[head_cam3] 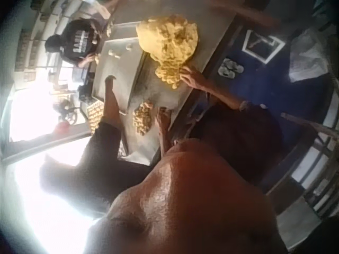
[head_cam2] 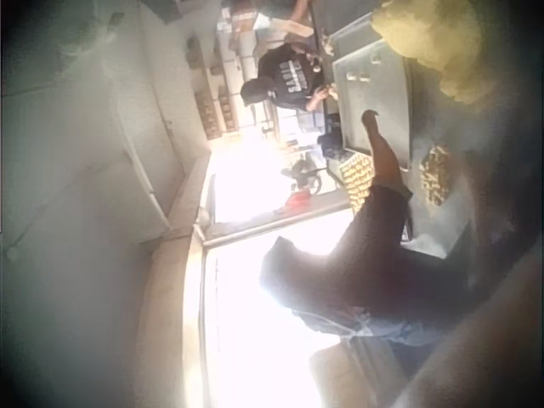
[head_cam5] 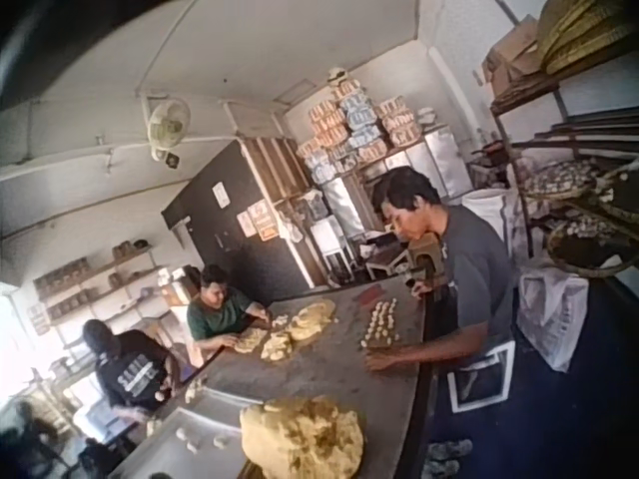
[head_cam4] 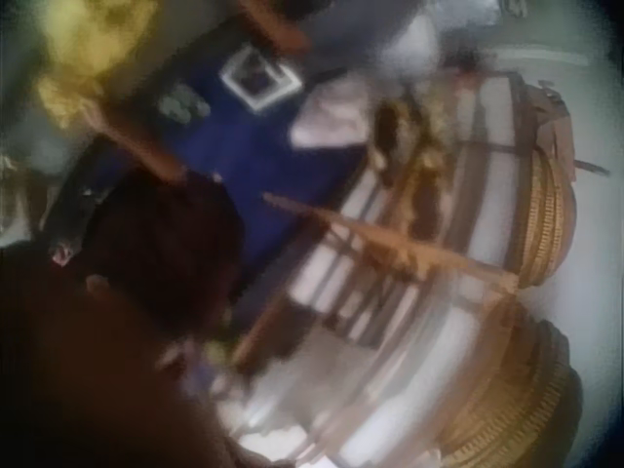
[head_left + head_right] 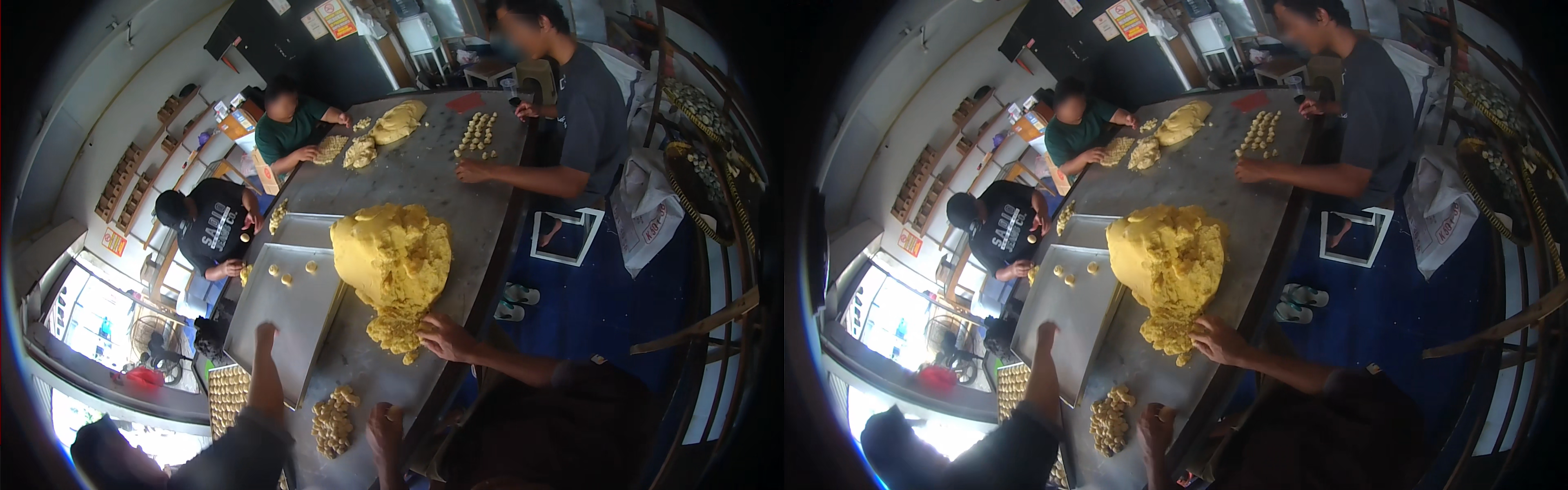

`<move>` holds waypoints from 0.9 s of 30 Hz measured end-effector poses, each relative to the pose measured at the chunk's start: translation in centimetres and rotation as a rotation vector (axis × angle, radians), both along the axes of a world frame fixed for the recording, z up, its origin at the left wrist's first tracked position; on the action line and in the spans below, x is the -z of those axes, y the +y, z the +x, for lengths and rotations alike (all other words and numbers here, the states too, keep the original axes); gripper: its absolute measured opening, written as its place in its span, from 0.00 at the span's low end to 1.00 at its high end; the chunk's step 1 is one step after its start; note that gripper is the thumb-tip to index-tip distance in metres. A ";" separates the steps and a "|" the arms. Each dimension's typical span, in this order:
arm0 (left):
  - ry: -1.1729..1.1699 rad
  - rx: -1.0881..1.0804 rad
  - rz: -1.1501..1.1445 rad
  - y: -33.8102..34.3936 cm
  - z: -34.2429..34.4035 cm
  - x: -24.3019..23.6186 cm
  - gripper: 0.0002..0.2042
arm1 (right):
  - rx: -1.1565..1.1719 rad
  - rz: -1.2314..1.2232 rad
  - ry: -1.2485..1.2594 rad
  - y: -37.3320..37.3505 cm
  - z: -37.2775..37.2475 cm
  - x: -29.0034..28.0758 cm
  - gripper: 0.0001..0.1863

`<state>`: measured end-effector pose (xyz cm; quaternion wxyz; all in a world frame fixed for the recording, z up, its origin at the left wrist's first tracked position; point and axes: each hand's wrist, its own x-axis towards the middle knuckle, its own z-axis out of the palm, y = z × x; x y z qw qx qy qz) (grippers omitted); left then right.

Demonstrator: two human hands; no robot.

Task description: The person shapes small pieces of yellow dough by hand at a large metal table and places them onto a baking tray.

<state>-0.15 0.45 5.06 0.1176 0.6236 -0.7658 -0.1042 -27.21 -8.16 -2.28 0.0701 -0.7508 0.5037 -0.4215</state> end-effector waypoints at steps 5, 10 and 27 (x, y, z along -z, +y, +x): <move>0.462 -0.385 -0.545 -4.2 0.9 -2.7 0.21 | -0.037 0.007 -0.039 0.1 0.6 0.2 0.15; -0.004 -0.190 -0.340 -4.9 3.9 3.6 0.20 | 0.068 0.101 -0.074 0.4 0.7 -1.8 0.25; 0.226 -0.602 -0.355 -2.9 6.3 5.5 0.12 | -0.099 0.114 0.321 -2.2 1.2 2.1 0.14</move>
